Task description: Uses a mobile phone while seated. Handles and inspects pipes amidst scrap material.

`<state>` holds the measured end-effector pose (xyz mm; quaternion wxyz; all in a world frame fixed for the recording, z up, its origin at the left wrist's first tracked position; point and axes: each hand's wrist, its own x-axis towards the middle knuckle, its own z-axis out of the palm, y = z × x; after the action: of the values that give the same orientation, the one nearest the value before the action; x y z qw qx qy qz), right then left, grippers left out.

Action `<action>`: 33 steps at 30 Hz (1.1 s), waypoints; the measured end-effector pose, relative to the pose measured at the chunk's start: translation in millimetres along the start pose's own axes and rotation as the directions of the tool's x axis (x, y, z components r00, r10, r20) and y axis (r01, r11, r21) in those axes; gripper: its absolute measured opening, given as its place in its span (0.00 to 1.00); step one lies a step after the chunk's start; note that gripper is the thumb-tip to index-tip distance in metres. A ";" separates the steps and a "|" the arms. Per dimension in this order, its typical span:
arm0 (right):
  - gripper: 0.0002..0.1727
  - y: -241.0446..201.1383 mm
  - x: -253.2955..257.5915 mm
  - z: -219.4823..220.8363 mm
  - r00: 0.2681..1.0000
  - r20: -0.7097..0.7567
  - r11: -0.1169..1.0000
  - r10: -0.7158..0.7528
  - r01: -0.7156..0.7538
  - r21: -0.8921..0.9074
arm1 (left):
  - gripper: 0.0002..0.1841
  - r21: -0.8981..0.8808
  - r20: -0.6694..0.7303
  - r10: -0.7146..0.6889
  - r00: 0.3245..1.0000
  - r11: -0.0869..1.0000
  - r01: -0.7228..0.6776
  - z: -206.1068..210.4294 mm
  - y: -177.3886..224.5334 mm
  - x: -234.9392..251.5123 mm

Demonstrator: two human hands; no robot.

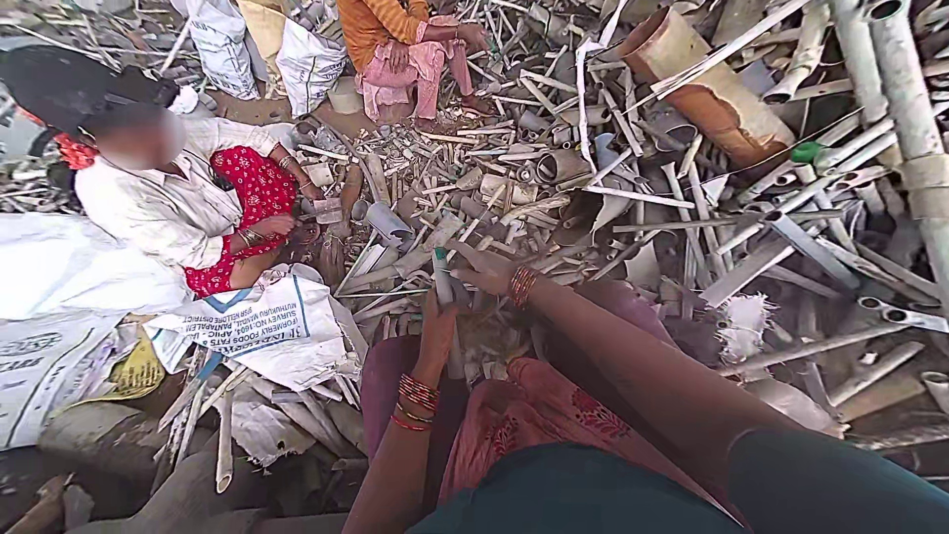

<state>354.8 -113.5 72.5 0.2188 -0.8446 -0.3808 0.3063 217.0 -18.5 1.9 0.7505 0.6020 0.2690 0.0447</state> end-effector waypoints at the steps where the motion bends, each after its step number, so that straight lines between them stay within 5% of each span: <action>1: 0.37 -4.4 3.4 3.5 1.000 0.011 1.000 0.006 -0.006 -0.018 | 0.25 -0.016 -0.016 0.007 1.000 1.000 -0.007 -3.0 -1.0 1.3; 11: 0.28 -8.1 30.1 11.3 0.980 -0.026 0.974 -0.198 0.194 -0.116 | 0.26 0.040 -0.074 0.111 0.991 0.993 -0.108 -16.6 -20.8 -7.1; 21: 0.25 -22.3 4.0 2.0 0.983 -0.100 0.985 -0.154 0.146 -0.088 | 0.23 0.115 -0.142 0.221 0.965 0.972 -0.206 0.7 -12.6 -17.7; 28: 0.27 -1.4 -16.6 -16.5 0.969 -0.084 0.972 -0.234 0.235 0.008 | 0.16 0.188 -0.053 0.149 0.987 0.973 -0.137 18.3 16.1 -42.1; 33: 0.28 10.3 -38.5 -37.9 0.946 -0.219 0.960 -0.238 0.263 0.094 | 0.17 0.214 -0.023 0.081 0.996 0.974 -0.075 42.3 65.6 -45.4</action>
<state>365.9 -155.0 107.0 0.3451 -0.8014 -0.4412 0.2097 214.6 -55.7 84.2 0.6748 0.6884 0.2602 0.0545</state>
